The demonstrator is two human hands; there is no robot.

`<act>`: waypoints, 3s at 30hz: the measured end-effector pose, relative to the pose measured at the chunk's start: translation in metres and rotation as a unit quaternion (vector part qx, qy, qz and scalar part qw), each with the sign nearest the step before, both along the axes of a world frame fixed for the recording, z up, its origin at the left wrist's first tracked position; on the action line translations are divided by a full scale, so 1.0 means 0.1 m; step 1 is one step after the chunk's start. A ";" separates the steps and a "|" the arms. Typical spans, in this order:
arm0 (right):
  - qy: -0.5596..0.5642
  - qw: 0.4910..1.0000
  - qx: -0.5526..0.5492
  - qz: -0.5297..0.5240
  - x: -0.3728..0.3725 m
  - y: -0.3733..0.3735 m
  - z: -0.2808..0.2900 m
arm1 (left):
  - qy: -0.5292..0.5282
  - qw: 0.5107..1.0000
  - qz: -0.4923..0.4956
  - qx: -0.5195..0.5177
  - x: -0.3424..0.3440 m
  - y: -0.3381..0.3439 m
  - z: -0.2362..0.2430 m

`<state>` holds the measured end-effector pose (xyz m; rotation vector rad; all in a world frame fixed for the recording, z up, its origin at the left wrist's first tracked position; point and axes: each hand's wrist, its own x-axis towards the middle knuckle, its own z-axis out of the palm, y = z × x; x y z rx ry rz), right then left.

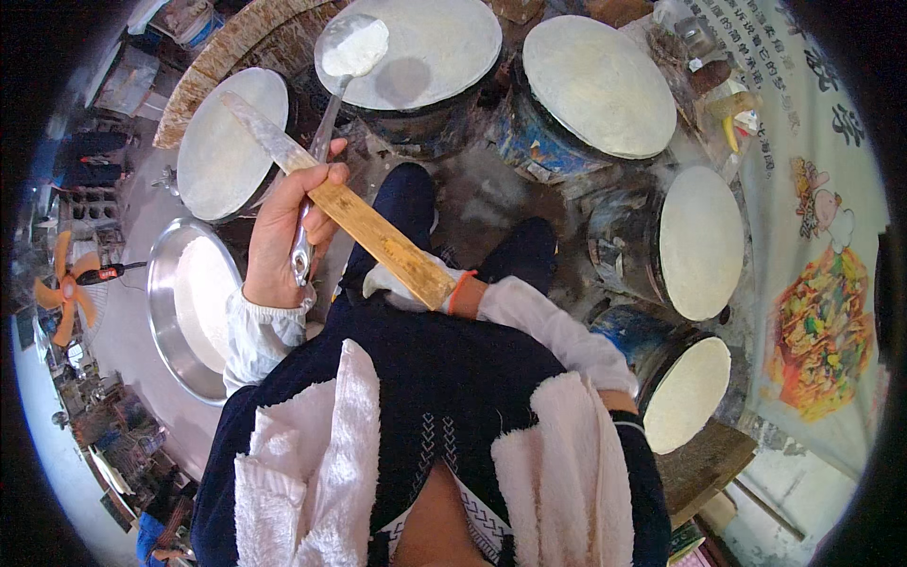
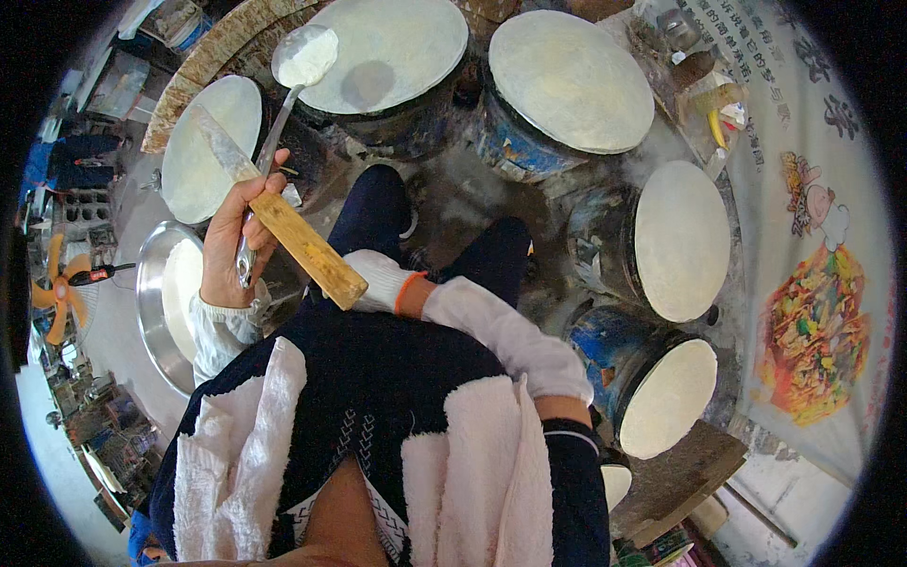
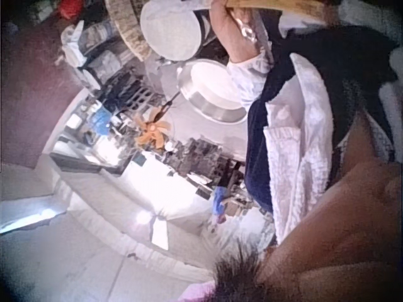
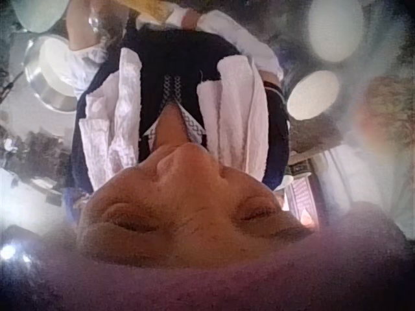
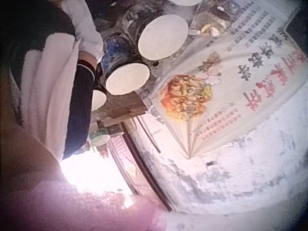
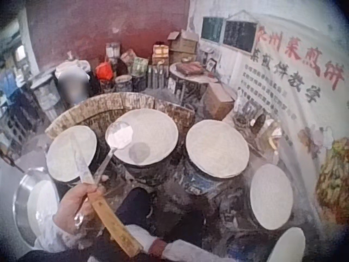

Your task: The person ladles batter onto multiple hot circular griddles and uses a wooden spreader to create thin, round crepes. They flip the crepes with a ladle and remove finished ones to a stack, repeating the process across several griddles.

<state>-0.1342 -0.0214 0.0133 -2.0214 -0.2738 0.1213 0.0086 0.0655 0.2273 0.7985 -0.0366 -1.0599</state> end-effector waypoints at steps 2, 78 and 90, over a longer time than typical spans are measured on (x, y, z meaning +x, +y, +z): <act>0.086 0.995 -0.045 0.004 0.17 0.14 -0.02 | -0.010 1.000 0.001 0.016 0.00 -0.01 0.04; 0.430 0.738 -0.001 -0.520 -3.83 1.37 1.46 | 0.031 0.974 -0.224 0.030 -0.66 -0.68 -0.10; 0.354 0.627 0.205 -0.663 -3.42 1.75 1.39 | -0.023 0.932 -0.358 0.053 -1.11 -0.92 0.05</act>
